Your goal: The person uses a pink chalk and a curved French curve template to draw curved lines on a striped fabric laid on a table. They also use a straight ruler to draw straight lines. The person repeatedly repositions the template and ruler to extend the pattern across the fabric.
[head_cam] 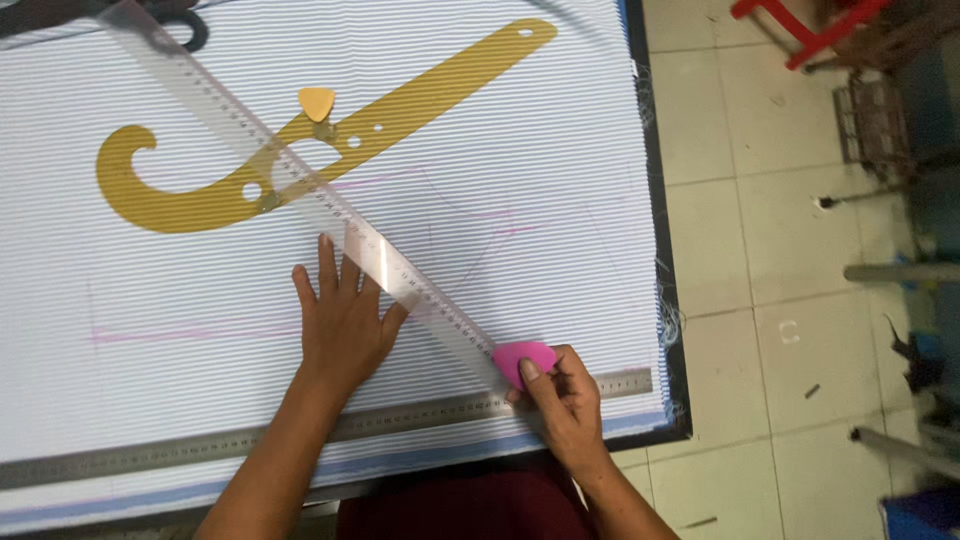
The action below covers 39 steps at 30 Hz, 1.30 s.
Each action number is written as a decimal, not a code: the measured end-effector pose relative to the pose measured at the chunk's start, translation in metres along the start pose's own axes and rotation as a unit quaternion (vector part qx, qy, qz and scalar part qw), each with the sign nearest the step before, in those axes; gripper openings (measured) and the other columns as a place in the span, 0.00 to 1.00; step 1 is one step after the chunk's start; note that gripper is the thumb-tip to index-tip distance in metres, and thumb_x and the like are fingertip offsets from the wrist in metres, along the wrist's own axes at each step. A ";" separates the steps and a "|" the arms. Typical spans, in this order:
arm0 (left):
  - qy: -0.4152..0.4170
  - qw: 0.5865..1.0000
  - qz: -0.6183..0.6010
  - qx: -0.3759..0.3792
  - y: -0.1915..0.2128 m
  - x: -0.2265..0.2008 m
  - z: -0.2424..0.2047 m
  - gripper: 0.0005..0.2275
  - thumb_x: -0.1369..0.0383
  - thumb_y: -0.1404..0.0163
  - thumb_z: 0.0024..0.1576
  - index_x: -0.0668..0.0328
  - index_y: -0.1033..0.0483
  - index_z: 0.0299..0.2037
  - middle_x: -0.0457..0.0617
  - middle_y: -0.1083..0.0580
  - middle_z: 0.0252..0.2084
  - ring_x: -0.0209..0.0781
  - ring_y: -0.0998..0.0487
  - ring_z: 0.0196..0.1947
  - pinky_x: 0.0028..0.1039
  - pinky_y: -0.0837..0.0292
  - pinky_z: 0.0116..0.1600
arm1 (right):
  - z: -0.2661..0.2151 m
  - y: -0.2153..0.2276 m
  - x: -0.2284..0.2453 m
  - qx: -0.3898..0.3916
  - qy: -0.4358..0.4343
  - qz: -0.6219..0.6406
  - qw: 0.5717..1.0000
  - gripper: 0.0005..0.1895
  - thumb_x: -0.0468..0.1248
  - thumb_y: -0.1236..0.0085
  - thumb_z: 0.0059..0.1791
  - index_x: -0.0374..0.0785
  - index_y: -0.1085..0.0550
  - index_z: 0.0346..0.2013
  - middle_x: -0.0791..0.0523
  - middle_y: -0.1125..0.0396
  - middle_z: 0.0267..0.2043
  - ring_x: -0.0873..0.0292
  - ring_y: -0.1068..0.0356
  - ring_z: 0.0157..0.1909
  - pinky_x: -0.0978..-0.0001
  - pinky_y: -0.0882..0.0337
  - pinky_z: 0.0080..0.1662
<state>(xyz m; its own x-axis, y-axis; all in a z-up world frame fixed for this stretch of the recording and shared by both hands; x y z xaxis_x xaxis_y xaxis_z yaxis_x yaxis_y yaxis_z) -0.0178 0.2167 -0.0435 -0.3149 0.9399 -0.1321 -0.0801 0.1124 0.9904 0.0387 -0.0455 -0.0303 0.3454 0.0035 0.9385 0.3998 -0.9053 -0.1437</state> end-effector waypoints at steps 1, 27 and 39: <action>-0.008 1.000 -0.005 0.001 0.004 0.002 0.002 0.33 0.46 0.58 0.62 0.61 0.39 0.72 0.62 0.46 0.77 0.72 0.54 0.77 0.69 0.52 0.65 | -0.003 -0.003 -0.001 -0.009 0.001 -0.002 1.000 0.07 0.35 0.45 0.53 0.33 0.27 0.40 0.51 0.28 0.32 0.61 0.27 0.28 0.73 0.23 0.32; 0.041 0.968 -0.149 -0.197 0.082 0.159 -0.021 0.16 0.72 0.55 0.68 0.77 0.28 0.62 0.72 0.30 0.64 0.76 0.35 0.67 0.54 0.44 0.72 | -0.003 -0.021 0.012 -0.003 0.030 -0.097 0.995 0.06 0.37 0.45 0.53 0.39 0.29 0.35 0.53 0.26 0.24 0.60 0.23 0.23 0.69 0.19 0.27; -0.005 0.912 -0.197 -0.360 0.119 0.180 -0.033 0.08 0.80 0.38 0.57 0.62 0.18 0.45 0.50 0.22 0.38 0.53 0.21 0.40 0.39 0.28 0.50 | 0.067 -0.047 0.034 0.176 0.113 -0.357 0.910 0.05 0.35 0.38 0.48 0.35 0.23 0.34 0.48 0.29 0.15 0.56 0.32 0.21 0.57 0.31 0.32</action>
<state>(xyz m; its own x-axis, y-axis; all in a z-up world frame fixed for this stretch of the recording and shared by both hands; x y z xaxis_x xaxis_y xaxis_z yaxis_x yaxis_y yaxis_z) -0.1153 0.3881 0.0493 -0.1193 0.8752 -0.4687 -0.7868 0.2046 0.5824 0.0883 0.0254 -0.0124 -0.2772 0.4134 0.8674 0.7155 -0.5138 0.4735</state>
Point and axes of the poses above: each hand's wrist, its own z-axis towards the middle knuckle, its own y-axis out of the back of the hand, x = y × z, the point moved 10 cm from there along z, towards the middle knuckle
